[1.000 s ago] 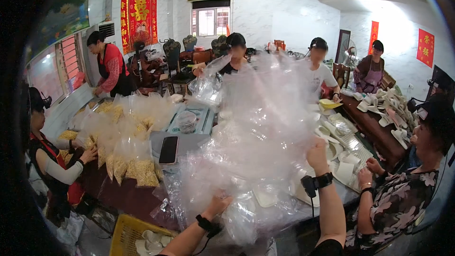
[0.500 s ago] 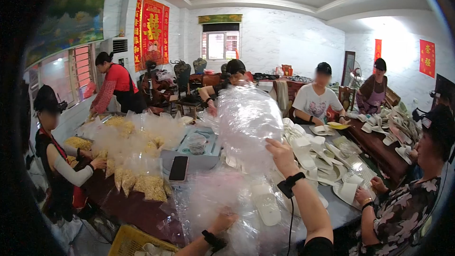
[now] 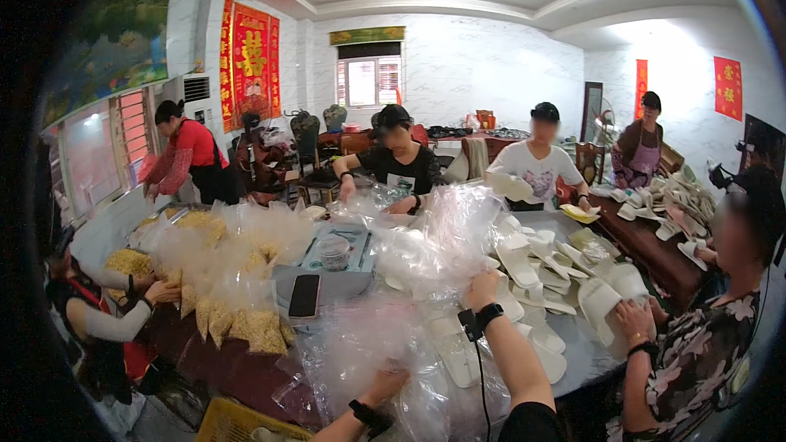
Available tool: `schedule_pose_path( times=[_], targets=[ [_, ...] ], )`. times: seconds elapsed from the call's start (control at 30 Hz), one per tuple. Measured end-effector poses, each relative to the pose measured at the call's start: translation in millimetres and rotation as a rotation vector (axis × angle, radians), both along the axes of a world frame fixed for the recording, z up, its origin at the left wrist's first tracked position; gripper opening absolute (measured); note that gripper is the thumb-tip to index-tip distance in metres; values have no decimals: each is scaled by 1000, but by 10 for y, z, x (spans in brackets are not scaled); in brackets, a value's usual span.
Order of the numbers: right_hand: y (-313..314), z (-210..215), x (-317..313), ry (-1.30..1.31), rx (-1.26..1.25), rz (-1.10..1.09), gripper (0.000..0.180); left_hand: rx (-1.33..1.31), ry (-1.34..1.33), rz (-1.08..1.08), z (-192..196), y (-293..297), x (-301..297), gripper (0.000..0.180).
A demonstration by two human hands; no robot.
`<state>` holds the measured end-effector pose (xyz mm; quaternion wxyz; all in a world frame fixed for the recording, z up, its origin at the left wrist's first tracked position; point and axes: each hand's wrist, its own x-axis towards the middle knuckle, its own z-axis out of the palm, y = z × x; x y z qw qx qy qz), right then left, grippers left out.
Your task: Organizing and packing white slipper-like shoe components into large plastic bags at a manufacturing facility.
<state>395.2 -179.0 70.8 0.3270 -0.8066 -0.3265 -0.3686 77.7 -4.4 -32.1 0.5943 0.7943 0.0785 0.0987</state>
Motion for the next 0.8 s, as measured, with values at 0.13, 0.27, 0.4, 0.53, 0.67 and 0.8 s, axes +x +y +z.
schedule_pose_path(
  times=[0.13,0.27,0.4,0.53,0.67,0.8],
  targets=[
    [-193,-101,97,465,591,173,11,-147,-27,-39,305,-116,-56,13],
    [-38,116,-203,-176,92,54,11,-136,-72,-9,91,30,-116,8],
    [-234,156,-165,-53,-139,91,19,-39,-146,-86,182,-3,-123,9],
    [64,279,-350,-157,42,253,15,-200,-70,68,-391,180,-10,16],
    [-206,30,-218,85,-58,353,21,-186,98,28,335,-99,-168,23],
    [-68,47,-98,109,-121,350,21,229,-256,11,-51,92,-101,12]
  ],
)
